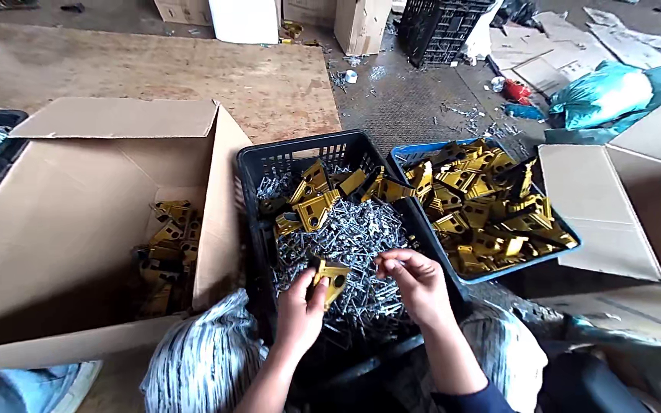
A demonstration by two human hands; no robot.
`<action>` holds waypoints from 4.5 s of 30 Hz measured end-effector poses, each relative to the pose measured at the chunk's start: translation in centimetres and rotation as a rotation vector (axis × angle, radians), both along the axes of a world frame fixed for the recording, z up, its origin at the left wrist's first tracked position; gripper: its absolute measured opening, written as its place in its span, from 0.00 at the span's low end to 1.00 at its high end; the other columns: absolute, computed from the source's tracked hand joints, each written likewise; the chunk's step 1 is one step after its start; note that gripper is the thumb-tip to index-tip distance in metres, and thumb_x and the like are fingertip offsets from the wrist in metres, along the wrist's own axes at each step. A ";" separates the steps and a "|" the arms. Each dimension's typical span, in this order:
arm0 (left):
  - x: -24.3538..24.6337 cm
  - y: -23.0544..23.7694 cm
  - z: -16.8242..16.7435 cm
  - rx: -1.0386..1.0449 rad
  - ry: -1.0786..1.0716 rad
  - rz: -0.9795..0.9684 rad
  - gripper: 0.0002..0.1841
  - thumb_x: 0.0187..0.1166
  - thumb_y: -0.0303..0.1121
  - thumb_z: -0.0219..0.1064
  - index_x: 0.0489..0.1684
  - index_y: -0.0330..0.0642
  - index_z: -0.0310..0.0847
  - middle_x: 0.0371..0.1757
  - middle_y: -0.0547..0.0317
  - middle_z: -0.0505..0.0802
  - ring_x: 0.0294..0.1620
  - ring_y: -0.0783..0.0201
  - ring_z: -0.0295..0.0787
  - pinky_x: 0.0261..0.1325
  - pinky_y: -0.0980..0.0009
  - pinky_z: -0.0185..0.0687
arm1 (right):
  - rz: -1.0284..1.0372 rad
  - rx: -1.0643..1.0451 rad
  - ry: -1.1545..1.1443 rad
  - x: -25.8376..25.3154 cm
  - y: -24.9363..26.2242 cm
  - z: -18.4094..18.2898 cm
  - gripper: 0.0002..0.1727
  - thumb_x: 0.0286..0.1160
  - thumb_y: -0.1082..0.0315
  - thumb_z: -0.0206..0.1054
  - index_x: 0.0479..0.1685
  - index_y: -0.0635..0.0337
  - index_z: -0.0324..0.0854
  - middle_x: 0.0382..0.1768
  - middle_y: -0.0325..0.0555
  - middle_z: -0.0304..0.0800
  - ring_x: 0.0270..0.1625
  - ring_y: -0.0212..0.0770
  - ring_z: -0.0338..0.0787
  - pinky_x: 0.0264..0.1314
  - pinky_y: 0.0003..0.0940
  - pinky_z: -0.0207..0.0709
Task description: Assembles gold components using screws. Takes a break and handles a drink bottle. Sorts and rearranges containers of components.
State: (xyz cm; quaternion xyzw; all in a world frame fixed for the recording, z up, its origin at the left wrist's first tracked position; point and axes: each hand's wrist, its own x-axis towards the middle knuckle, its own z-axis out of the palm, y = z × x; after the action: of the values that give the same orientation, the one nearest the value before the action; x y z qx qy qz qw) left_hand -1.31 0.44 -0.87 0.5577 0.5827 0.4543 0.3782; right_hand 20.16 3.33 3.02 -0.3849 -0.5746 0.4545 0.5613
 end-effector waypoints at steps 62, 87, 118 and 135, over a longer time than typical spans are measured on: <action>0.7 -14.5 -1.6 -0.300 -0.255 -0.319 0.16 0.66 0.28 0.78 0.50 0.32 0.87 0.38 0.61 0.95 0.38 0.75 0.91 0.47 0.71 0.90 | 0.203 0.166 -0.669 -1.6 -13.8 -3.9 0.10 0.77 0.60 0.70 0.36 0.52 0.94 0.35 0.35 0.97 0.45 0.35 0.92 0.56 0.36 0.83; -0.8 -17.4 -2.3 -0.687 -0.538 -0.284 0.26 0.71 0.48 0.74 0.55 0.32 0.83 0.42 0.66 0.94 0.45 0.76 0.90 0.55 0.71 0.87 | 0.555 -0.619 -0.516 -3.7 -10.4 -2.9 0.11 0.80 0.64 0.67 0.51 0.61 0.87 0.43 0.45 0.92 0.49 0.39 0.91 0.57 0.42 0.84; -0.7 -1.4 0.7 -0.415 -0.834 -0.121 0.50 0.62 0.21 0.75 0.87 0.43 0.43 0.51 0.50 0.85 0.38 0.63 0.89 0.40 0.69 0.90 | 0.044 0.277 -0.808 -3.0 -2.6 -3.0 0.18 0.83 0.59 0.60 0.30 0.61 0.85 0.28 0.48 0.85 0.35 0.43 0.88 0.42 0.39 0.82; -1.7 -3.0 -1.7 -0.551 -0.737 -0.325 0.58 0.56 0.19 0.74 0.90 0.48 0.33 0.45 0.53 0.86 0.33 0.63 0.89 0.33 0.70 0.88 | 0.253 0.077 -0.254 -5.0 -1.1 -5.8 0.31 0.67 0.61 0.81 0.65 0.75 0.80 0.59 0.54 0.93 0.59 0.38 0.95 0.65 0.37 0.91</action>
State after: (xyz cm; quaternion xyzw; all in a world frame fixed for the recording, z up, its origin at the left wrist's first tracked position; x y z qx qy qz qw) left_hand -2.98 -2.56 -2.56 0.3228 0.4141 0.3855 0.7587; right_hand 15.16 2.19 -2.78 -0.3423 -0.7015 0.4470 0.4369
